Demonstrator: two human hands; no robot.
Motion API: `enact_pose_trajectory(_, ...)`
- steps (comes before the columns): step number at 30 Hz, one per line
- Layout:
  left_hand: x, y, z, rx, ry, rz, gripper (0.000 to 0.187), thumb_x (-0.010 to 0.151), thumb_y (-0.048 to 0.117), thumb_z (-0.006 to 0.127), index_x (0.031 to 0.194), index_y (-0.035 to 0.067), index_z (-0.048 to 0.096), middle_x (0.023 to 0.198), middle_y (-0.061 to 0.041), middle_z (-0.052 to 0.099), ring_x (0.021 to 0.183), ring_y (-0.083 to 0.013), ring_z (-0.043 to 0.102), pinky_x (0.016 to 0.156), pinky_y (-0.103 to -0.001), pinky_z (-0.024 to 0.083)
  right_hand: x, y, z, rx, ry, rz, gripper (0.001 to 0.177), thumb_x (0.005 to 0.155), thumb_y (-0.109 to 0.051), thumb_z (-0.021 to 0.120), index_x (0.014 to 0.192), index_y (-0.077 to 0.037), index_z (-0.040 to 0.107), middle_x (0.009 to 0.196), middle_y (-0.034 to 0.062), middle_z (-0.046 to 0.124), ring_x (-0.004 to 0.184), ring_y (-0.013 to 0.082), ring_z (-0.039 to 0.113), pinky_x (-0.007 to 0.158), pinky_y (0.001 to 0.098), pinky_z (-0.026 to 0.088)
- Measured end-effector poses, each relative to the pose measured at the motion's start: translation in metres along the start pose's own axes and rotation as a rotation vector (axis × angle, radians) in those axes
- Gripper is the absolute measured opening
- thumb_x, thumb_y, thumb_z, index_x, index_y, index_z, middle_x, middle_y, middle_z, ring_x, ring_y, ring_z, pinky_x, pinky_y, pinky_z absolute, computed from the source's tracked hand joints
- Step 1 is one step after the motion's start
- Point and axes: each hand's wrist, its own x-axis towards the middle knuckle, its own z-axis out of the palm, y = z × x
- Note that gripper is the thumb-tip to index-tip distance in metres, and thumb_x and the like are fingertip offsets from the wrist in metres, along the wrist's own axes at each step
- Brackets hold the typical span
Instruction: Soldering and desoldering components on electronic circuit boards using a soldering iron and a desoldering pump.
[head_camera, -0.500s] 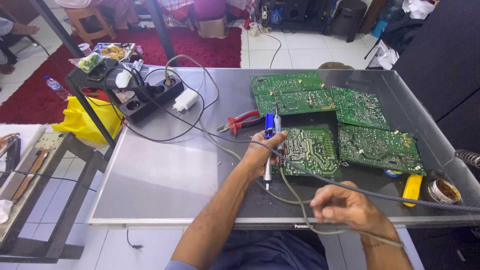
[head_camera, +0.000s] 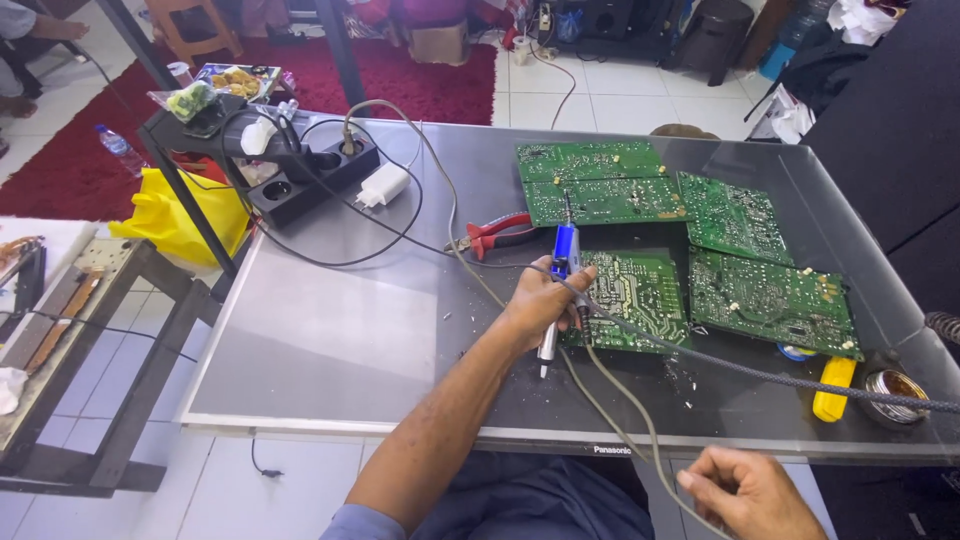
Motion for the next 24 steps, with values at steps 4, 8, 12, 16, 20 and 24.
enact_pose_trajectory(4, -0.004, -0.001, 0.006, 0.006, -0.022, -0.028, 0.03, 0.09, 0.017, 0.069, 0.101, 0.004, 0.044, 0.06, -0.012, 0.061, 0.035, -0.0143, 0.051, 0.026, -0.023, 0.036, 0.021, 0.059, -0.01, 0.204, -0.248, -0.029, 0.024, 0.086, -0.007, 0.073, 0.069, 0.01, 0.073, 0.051, 0.0214, 0.073, 0.045, 0.0219, 0.056, 0.046, 0.0333, 0.045)
enact_pose_trajectory(8, -0.003, -0.007, 0.007, 0.074, -0.031, -0.023, 0.031, 0.093, 0.019, 0.065, 0.101, 0.006, 0.039, 0.063, -0.011, 0.056, 0.042, -0.0183, 0.056, 0.026, -0.024, 0.036, 0.039, 0.093, -0.014, 0.428, -0.336, 0.106, 0.018, 0.081, 0.005, 0.061, 0.087, 0.013, 0.076, 0.091, 0.0343, 0.086, 0.086, 0.0393, 0.083, 0.078, 0.0484, 0.065)
enact_pose_trajectory(12, -0.006, -0.005, 0.008, 0.078, -0.078, -0.025, 0.031, 0.094, 0.019, 0.064, 0.102, 0.006, 0.038, 0.059, -0.01, 0.059, 0.046, -0.0213, 0.063, 0.028, -0.024, 0.036, 0.037, 0.087, -0.013, 0.522, -0.678, -0.075, 0.035, 0.083, -0.002, 0.059, 0.109, 0.012, 0.079, 0.128, 0.0282, 0.071, 0.12, 0.0367, 0.068, 0.095, 0.0504, 0.06)
enact_pose_trajectory(16, -0.008, -0.003, 0.008, 0.091, -0.076, -0.023, 0.033, 0.093, 0.022, 0.065, 0.102, 0.007, 0.037, 0.058, -0.011, 0.058, 0.047, -0.0215, 0.064, 0.028, -0.023, 0.036, 0.027, 0.059, 0.013, 0.511, -0.791, -0.293, 0.04, 0.09, -0.003, 0.05, 0.126, 0.006, 0.062, 0.131, 0.0261, 0.067, 0.124, 0.0339, 0.062, 0.094, 0.0473, 0.062)
enact_pose_trajectory(20, -0.008, -0.001, 0.003, 0.119, -0.009, -0.064, 0.03, 0.092, 0.021, 0.066, 0.104, 0.006, 0.043, 0.062, -0.009, 0.059, 0.044, -0.0168, 0.058, 0.028, -0.023, 0.036, 0.026, 0.056, 0.066, 0.988, -0.974, -0.327, 0.039, 0.094, -0.016, 0.063, 0.125, 0.006, 0.055, 0.124, 0.0338, 0.061, 0.119, 0.0505, 0.057, 0.093, 0.0612, 0.052)
enact_pose_trajectory(24, -0.006, -0.003, -0.002, -0.029, -0.036, -0.081, 0.033, 0.093, 0.016, 0.065, 0.107, 0.005, 0.036, 0.063, -0.013, 0.057, 0.052, -0.0293, 0.068, 0.023, -0.025, 0.037, 0.037, 0.109, 0.117, 1.347, -0.983, 0.042, 0.033, 0.092, -0.019, 0.049, 0.114, 0.003, 0.057, 0.106, 0.0279, 0.062, 0.097, 0.045, 0.065, 0.089, 0.0503, 0.054)
